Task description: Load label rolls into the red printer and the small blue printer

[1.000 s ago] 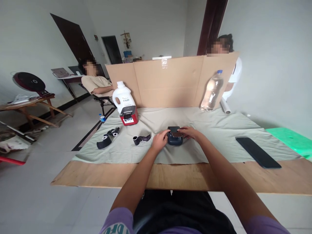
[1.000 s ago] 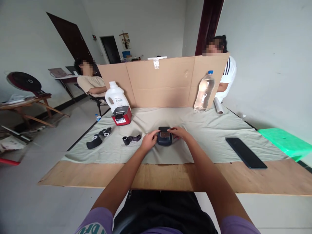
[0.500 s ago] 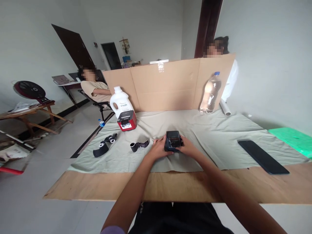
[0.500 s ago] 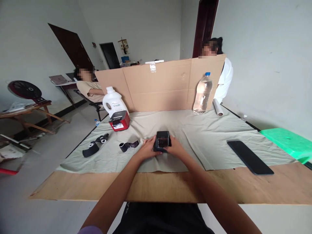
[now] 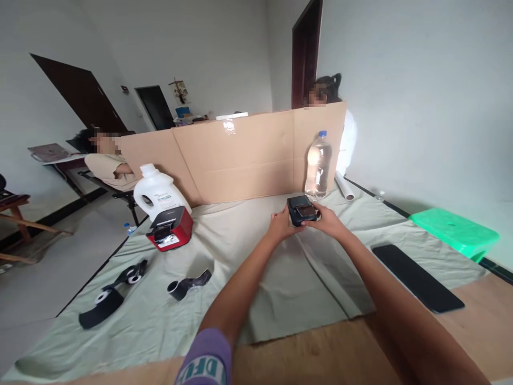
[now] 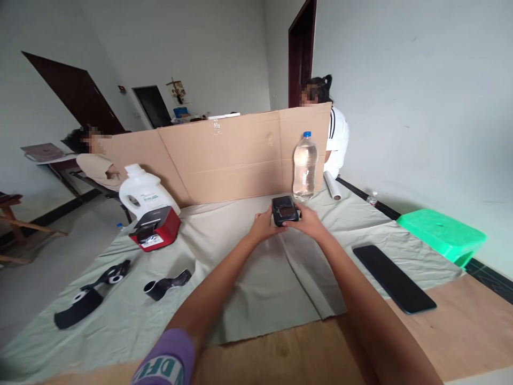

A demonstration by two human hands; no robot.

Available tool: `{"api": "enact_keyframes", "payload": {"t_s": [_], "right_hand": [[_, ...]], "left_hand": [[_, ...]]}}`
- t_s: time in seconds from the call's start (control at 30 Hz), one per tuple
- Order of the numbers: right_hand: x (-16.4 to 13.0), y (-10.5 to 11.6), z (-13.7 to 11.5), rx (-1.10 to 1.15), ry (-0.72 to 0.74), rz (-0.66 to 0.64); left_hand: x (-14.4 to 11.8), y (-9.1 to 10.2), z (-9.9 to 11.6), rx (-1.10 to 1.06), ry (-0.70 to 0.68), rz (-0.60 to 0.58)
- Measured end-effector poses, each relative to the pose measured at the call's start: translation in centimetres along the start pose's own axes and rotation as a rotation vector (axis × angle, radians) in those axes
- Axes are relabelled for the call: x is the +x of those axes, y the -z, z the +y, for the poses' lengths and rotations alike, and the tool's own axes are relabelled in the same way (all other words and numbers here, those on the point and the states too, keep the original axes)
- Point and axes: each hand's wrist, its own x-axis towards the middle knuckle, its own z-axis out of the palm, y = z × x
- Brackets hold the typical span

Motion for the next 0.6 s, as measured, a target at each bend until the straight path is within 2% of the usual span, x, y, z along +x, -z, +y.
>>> {"api": "enact_keyframes", "payload": {"t_s": [0.07,0.17,0.37,0.5,0.6], "right_hand": [[1.3,1.3,2.7,-0.069,-0.05,0.02],[1.8,1.9,5.9,-0.137,-0.112,0.027],[1.4,1.1,9.9,-0.207,-0.203,-0.004],[1.3,0.7,10.3,-0.136,-0.287,-0.011],[1.1,1.0,9.8,-0.085,-0.31,0.006]], "left_hand": [[3.1,-2.0,0.7,-0.006,0.004,-0.052],[5.9,-4.7,1.1,-0.006,-0.011,-0.121],[7.9,-8.2,0.8,-0.026,-0.01,-0.164],[7.3,-8.7,1.0,-0.044,0.018,-0.225],[4.7,-7.1,1.0,0.01,0.04,-0.315]]}}
